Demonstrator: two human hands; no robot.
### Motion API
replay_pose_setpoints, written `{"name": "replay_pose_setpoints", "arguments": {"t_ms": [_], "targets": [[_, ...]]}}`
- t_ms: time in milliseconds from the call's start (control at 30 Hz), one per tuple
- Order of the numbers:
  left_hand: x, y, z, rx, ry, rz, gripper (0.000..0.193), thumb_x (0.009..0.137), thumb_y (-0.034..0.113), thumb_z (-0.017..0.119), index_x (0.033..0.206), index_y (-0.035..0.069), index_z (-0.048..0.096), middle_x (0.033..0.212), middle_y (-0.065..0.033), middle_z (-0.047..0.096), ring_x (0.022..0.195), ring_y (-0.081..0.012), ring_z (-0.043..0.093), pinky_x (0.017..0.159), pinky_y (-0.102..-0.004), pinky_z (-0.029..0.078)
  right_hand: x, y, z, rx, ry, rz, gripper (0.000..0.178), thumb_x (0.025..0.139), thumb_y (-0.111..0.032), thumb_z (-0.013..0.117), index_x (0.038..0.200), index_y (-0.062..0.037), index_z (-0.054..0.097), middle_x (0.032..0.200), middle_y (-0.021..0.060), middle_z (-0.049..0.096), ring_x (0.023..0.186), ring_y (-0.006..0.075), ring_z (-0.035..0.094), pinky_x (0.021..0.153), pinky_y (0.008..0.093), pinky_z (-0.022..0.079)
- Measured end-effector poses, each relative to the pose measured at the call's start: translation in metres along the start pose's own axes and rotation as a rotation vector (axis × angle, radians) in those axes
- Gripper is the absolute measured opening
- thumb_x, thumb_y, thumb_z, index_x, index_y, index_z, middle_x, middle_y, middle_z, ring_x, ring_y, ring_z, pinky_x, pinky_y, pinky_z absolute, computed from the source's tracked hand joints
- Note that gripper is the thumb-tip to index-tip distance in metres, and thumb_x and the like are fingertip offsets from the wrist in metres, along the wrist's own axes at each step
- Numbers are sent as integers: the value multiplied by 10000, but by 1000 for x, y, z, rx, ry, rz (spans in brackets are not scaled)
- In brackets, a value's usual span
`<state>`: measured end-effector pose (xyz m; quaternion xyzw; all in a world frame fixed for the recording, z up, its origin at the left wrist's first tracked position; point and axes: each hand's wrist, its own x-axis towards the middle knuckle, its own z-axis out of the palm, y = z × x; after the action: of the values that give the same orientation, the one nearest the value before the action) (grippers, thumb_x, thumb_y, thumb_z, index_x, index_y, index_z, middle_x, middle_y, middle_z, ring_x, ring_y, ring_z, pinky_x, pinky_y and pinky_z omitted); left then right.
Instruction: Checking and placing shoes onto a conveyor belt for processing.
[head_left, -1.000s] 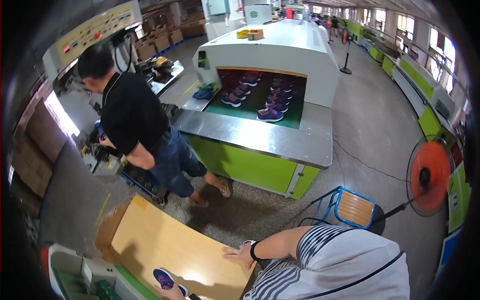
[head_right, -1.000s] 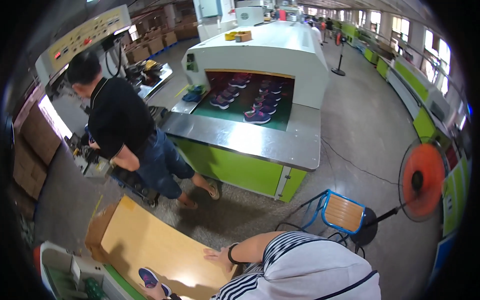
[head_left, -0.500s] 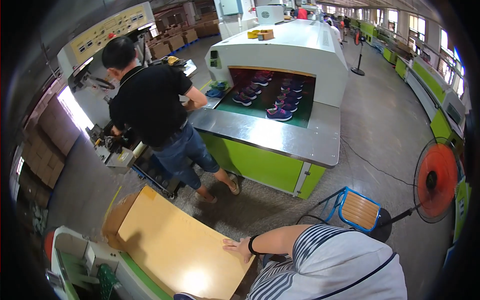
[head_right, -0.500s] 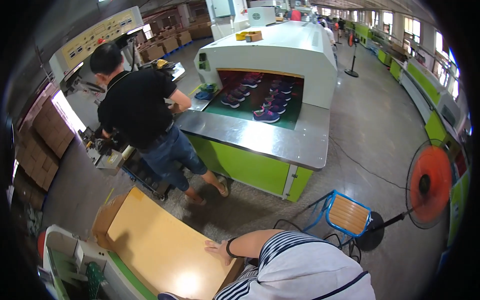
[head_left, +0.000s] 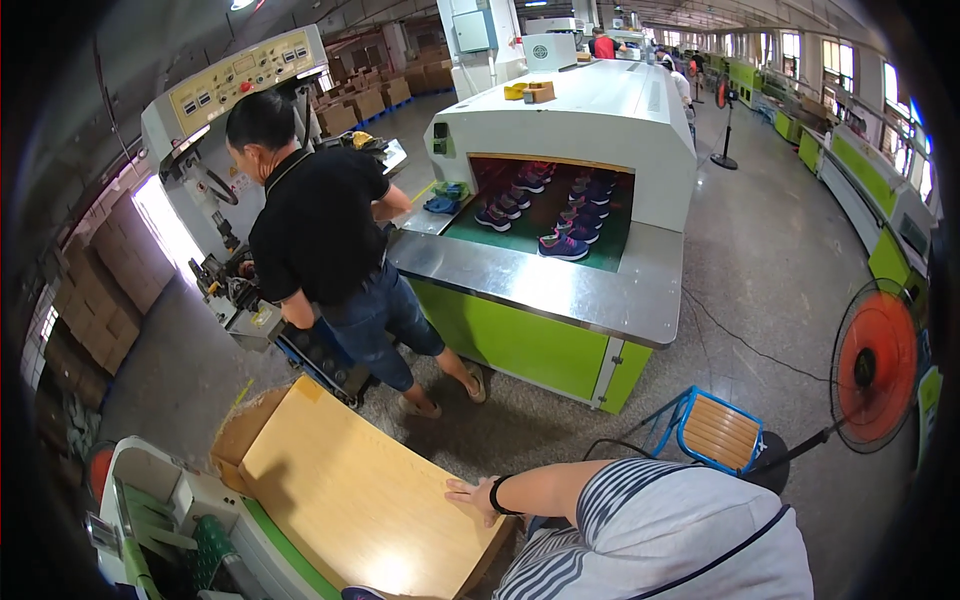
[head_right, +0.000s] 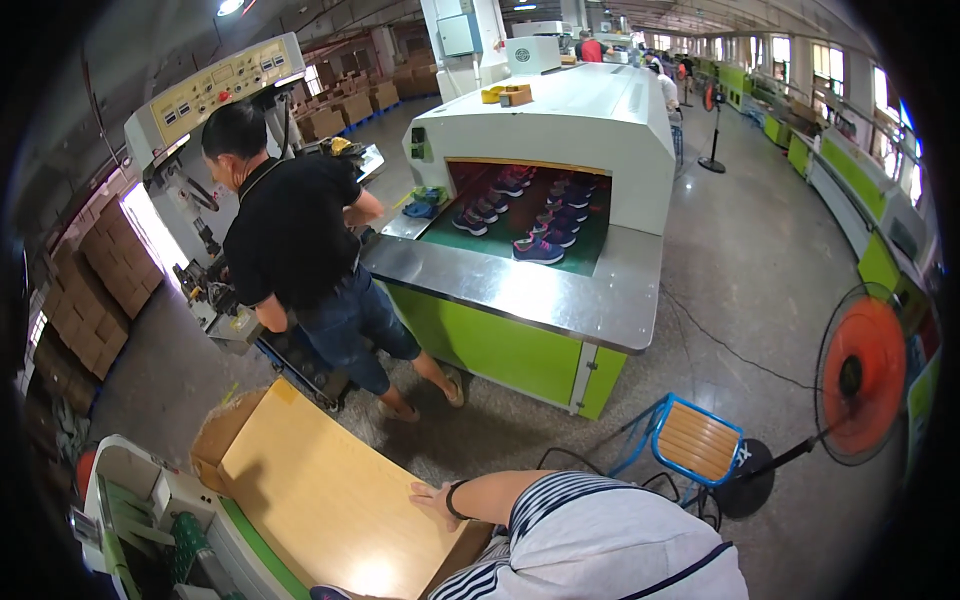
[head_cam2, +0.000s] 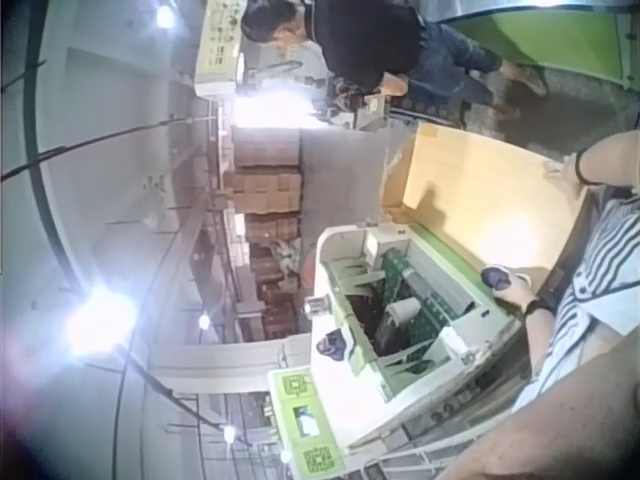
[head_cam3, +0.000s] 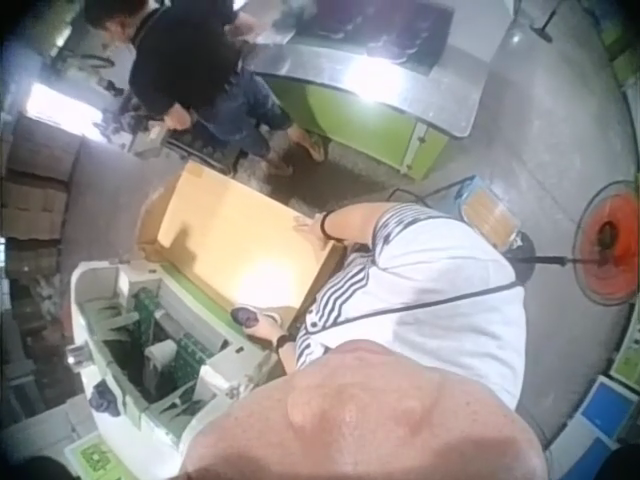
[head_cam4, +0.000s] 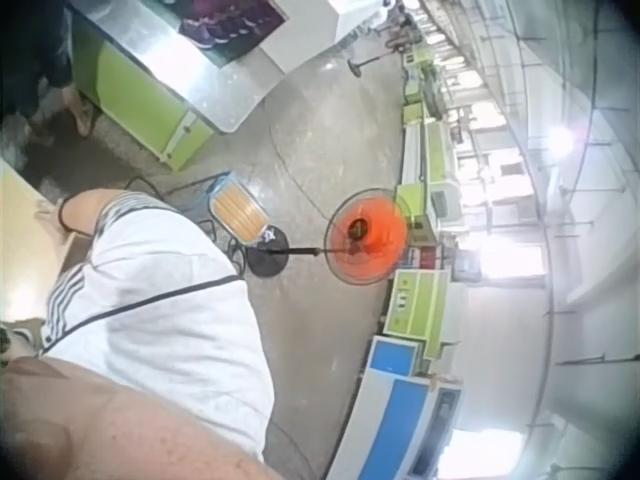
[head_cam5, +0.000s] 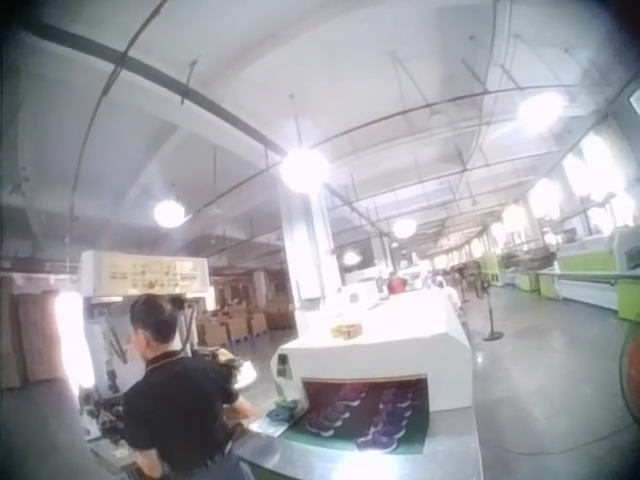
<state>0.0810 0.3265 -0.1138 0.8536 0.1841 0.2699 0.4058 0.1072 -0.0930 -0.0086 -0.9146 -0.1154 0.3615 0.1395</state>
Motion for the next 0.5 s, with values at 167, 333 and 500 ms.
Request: {"name": "replay_pose_setpoints", "arguments": {"t_ms": [167, 333, 500], "targets": [[15, 6, 19, -97, -10, 23, 457, 806, 131, 764, 1126, -115, 550, 1095, -265, 624, 967, -372, 639, 853, -451, 511, 8, 5, 7, -23, 46, -20, 1301, 699, -361, 874, 1573, -361, -90, 1644, -63, -194, 1291, 389, 454, 1028, 508, 431], [26, 10, 28, -184, -10, 33, 513, 801, 124, 774, 1186, -101, 520, 1166, -254, 598, 1025, -358, 623, 897, -447, 506, 4, 2, 6, -35, 59, -23, 1300, 699, -363, 875, 1575, -360, -85, 1645, -49, -193, 1276, 370, 473, 1033, 491, 431], [29, 24, 45, -285, -23, 43, 575, 796, 118, 785, 1245, -87, 490, 1237, -242, 571, 1084, -345, 608, 940, -442, 502, 2, 7, 10, -43, 85, -8, 1300, 701, -370, 875, 1574, -359, -88, 1645, -39, -193, 1264, 353, 489, 1030, 477, 437]]}}
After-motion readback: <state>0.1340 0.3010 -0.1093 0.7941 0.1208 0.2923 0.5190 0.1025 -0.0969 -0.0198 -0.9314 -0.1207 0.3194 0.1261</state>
